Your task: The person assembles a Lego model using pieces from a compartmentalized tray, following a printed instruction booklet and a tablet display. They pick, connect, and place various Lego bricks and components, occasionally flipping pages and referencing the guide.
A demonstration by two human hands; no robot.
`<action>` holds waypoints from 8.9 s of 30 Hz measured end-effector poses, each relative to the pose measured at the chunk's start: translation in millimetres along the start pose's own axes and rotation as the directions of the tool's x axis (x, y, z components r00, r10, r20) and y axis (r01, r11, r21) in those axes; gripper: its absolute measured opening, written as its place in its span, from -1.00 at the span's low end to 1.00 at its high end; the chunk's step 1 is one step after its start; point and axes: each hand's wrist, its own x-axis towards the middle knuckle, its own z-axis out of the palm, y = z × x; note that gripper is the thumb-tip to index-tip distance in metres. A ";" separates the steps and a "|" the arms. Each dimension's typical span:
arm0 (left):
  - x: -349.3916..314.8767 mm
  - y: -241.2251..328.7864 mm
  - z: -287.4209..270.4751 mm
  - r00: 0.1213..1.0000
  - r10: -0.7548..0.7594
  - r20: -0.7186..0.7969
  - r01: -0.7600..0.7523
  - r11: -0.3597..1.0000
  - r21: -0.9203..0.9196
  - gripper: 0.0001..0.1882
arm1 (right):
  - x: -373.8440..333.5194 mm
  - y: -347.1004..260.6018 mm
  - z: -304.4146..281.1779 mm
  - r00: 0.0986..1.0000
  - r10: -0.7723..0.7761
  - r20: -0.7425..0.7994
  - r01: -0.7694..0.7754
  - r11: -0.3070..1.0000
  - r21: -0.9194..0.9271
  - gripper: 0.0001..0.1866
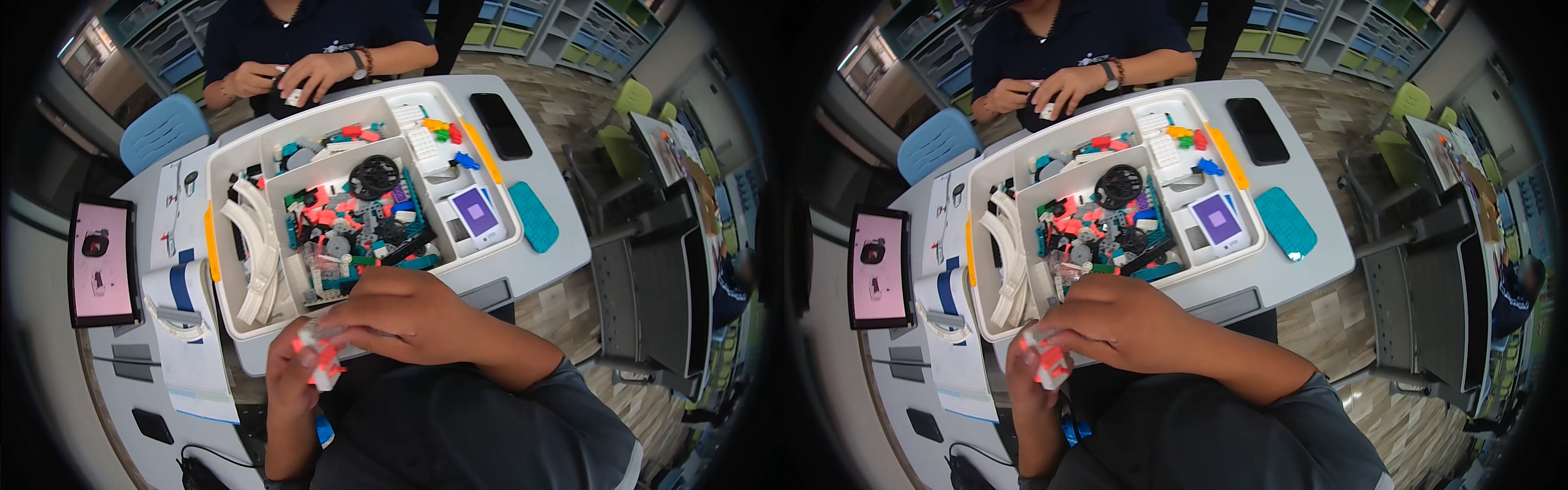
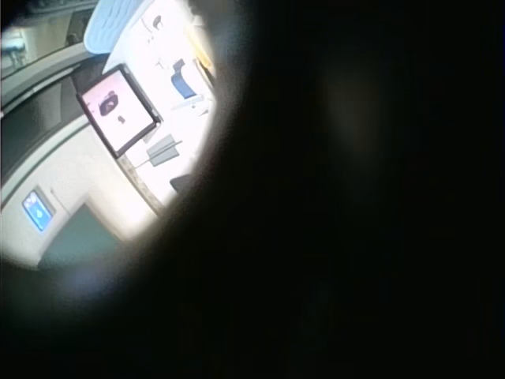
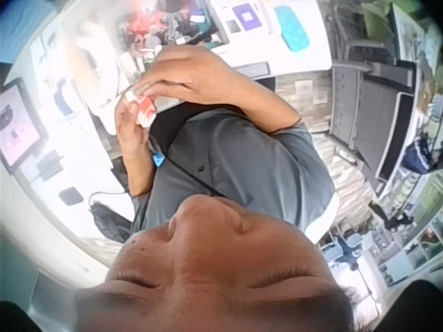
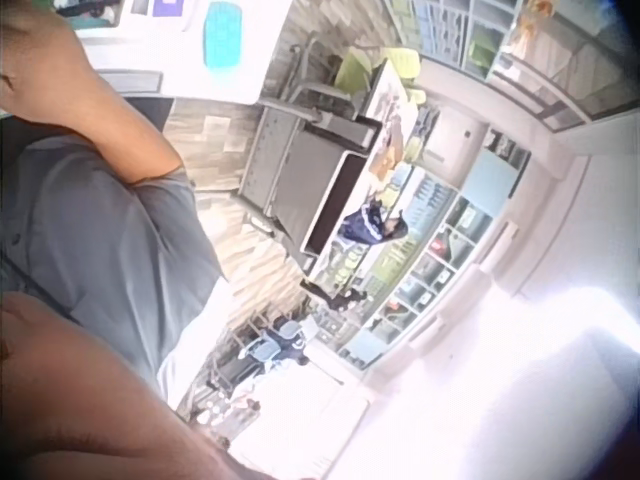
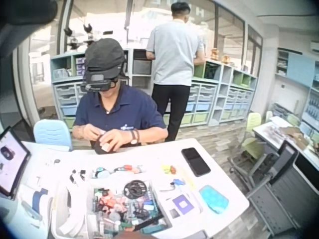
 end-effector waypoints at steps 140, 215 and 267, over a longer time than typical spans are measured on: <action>41.9 -9.7 116.1 0.821 -0.191 0.538 -0.142 0.844 0.516 -0.76 | -120.3 -16.6 -95.0 0.776 0.599 -0.196 -0.556 0.797 0.233 -0.88; 26.1 21.6 87.4 0.812 -0.325 0.485 -0.077 0.764 0.641 -0.81 | -46.7 24.7 -150.7 0.920 0.183 0.345 0.034 0.842 -0.539 -0.79; 48.2 0.9 33.3 0.907 0.419 0.036 -0.360 0.731 0.580 -0.54 | -9.2 31.1 -29.6 0.954 0.282 0.106 -0.204 0.864 -0.461 -0.65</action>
